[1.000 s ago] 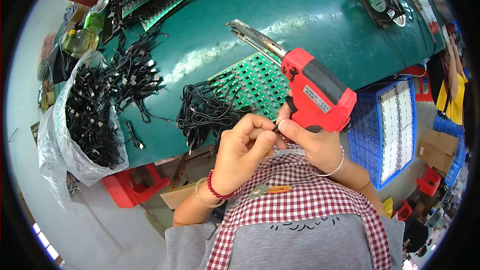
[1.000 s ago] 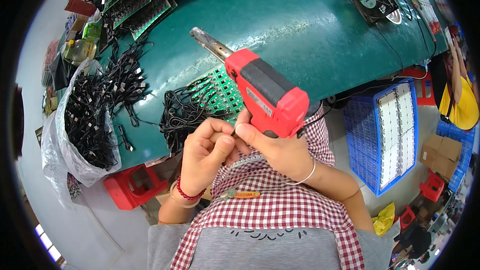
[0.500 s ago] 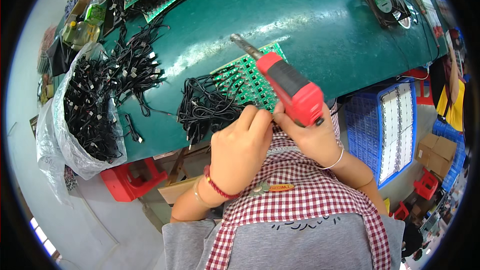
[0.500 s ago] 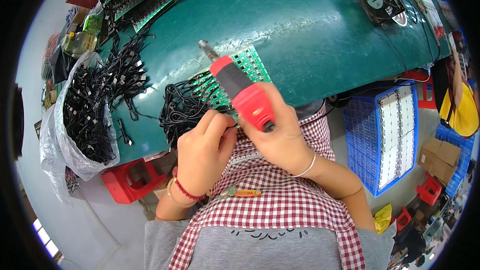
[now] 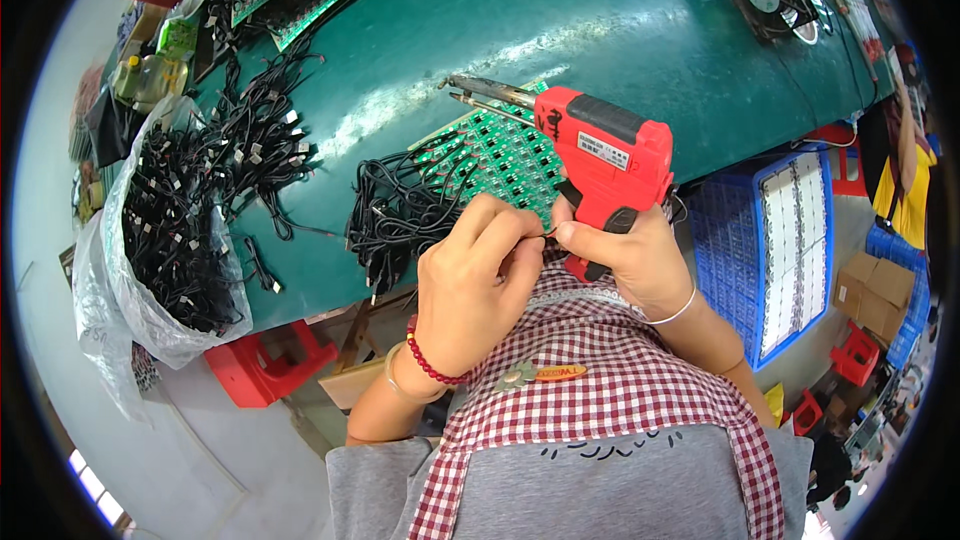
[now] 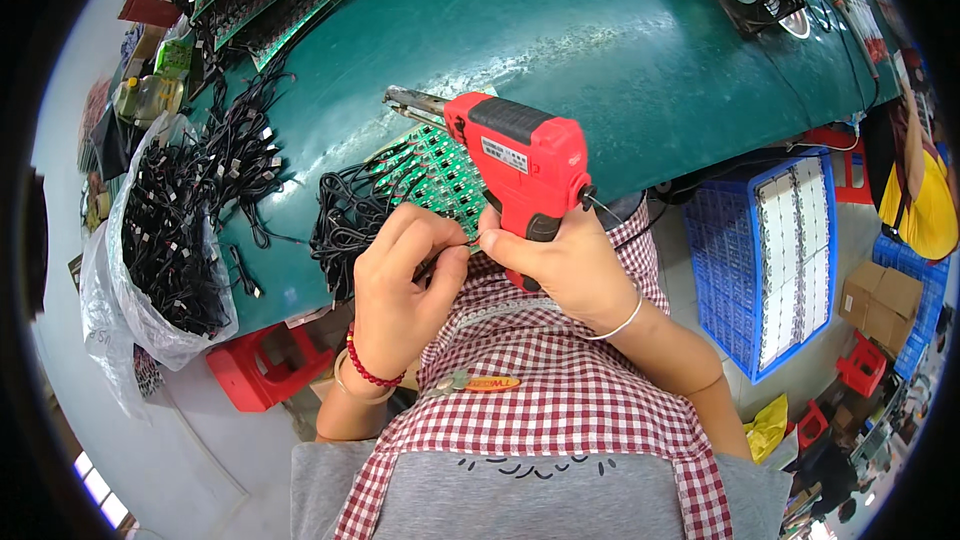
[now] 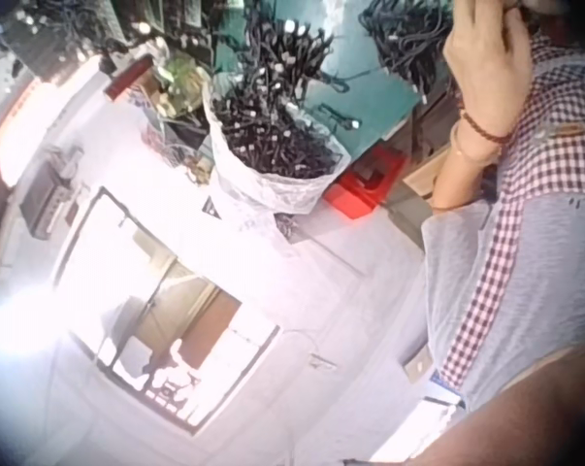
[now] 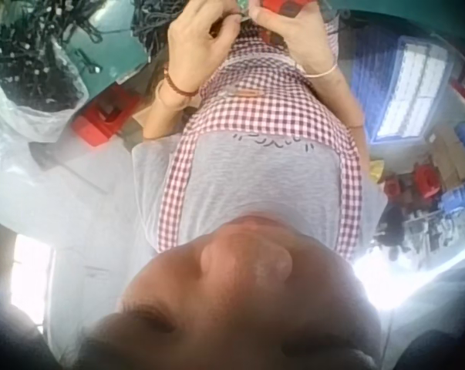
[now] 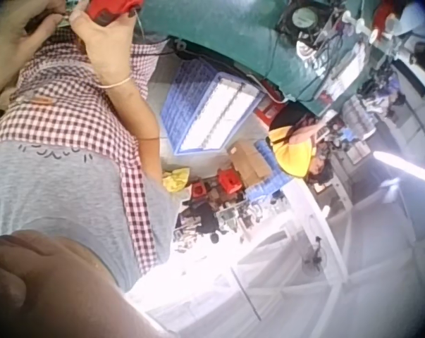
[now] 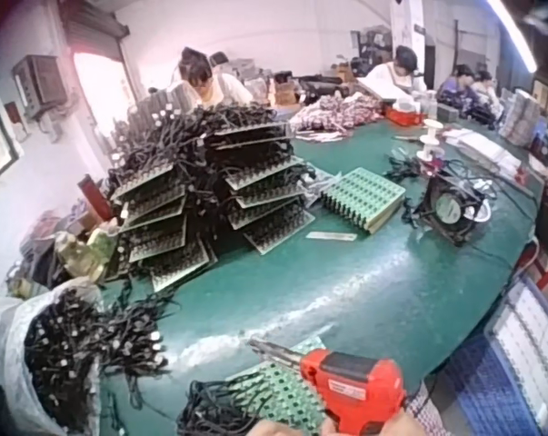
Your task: The person solders wires to a circuit board by positioning the wire ends onto the board by hand and applying heat using a soldering gun.
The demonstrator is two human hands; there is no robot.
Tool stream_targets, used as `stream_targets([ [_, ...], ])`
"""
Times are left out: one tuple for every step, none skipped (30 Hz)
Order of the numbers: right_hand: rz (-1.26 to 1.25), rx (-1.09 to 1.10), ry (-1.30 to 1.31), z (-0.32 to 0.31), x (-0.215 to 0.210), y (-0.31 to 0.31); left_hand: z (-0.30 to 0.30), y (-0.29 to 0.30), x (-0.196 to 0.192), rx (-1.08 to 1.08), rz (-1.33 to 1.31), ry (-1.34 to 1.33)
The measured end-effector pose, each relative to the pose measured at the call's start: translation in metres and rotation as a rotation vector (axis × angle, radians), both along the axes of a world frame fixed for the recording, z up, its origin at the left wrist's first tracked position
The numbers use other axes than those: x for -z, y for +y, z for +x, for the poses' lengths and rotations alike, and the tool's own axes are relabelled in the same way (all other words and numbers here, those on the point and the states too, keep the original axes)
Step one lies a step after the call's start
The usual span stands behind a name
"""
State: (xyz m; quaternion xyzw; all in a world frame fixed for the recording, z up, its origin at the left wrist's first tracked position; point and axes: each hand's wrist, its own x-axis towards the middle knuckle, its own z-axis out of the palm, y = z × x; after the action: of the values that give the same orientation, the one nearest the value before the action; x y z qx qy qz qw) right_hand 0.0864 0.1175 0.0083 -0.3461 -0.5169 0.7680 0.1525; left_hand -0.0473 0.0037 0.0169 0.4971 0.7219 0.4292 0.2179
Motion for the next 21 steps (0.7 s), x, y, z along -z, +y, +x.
stream_targets([
  [-0.009,-0.021,-0.017,0.0,0.0,0.0,0.0,0.0,0.0,-0.009,-0.004,0.0],
  [-0.01,-0.021,-0.017,0.0,0.0,0.001,0.0,0.001,-0.002,-0.018,-0.008,0.0],
  [0.047,-0.02,-0.023,-0.001,0.0,0.001,0.001,0.001,-0.003,-0.019,-0.008,0.0],
  [0.105,-0.017,-0.029,-0.001,0.0,0.001,0.002,0.002,-0.003,-0.041,-0.038,0.001],
  [0.104,-0.019,-0.028,-0.002,0.001,0.0,0.004,0.003,-0.004,-0.065,-0.068,0.004],
  [0.191,-0.009,-0.01,-0.002,0.002,-0.001,0.006,0.004,-0.003,-0.066,-0.068,0.005],
  [0.278,0.001,0.009,-0.003,0.004,-0.001,0.007,0.005,-0.002,-0.089,-0.041,0.047],
  [0.277,0.0,0.008,-0.003,0.004,-0.003,0.009,0.005,-0.001,-0.112,-0.014,0.088],
  [0.532,-0.059,-0.045,-0.002,0.004,-0.005,0.009,0.006,0.001,-0.113,-0.015,0.087],
  [0.786,-0.12,-0.098,-0.002,0.004,-0.006,0.009,0.007,0.004,-0.123,0.031,0.094],
  [0.786,-0.12,-0.1,-0.002,0.004,-0.005,0.008,0.008,0.006,-0.132,0.078,0.101],
  [0.822,-0.159,-0.163,-0.003,0.003,-0.005,0.008,0.009,0.006,-0.132,0.078,0.1],
  [0.857,-0.198,-0.226,-0.003,0.002,-0.004,0.006,0.009,0.005,-0.13,0.074,0.084],
  [0.858,-0.197,-0.228,-0.004,0.002,-0.005,0.004,0.01,0.006,-0.126,0.072,0.067],
  [0.485,-0.044,-0.121,-0.005,0.001,-0.006,0.002,0.011,0.006,-0.125,0.073,0.066],
  [0.111,0.105,-0.015,-0.006,0.001,-0.007,-0.001,0.012,0.005,-0.117,0.085,0.08],
  [0.109,0.103,-0.014,-0.007,0.0,-0.005,-0.003,0.011,0.004,-0.111,0.094,0.095],
  [0.118,0.089,-0.013,-0.008,-0.002,0.0,-0.005,0.01,0.003,-0.106,0.075,0.104],
  [0.126,0.075,-0.012,-0.009,-0.004,0.003,-0.005,0.009,0.002,-0.107,0.073,0.104],
  [0.055,0.083,-0.005,-0.009,-0.008,0.003,-0.005,0.008,0.0,-0.097,0.053,0.115],
  [0.056,0.088,-0.006,-0.008,-0.005,0.002,-0.004,0.008,-0.001,-0.087,0.033,0.125],
])
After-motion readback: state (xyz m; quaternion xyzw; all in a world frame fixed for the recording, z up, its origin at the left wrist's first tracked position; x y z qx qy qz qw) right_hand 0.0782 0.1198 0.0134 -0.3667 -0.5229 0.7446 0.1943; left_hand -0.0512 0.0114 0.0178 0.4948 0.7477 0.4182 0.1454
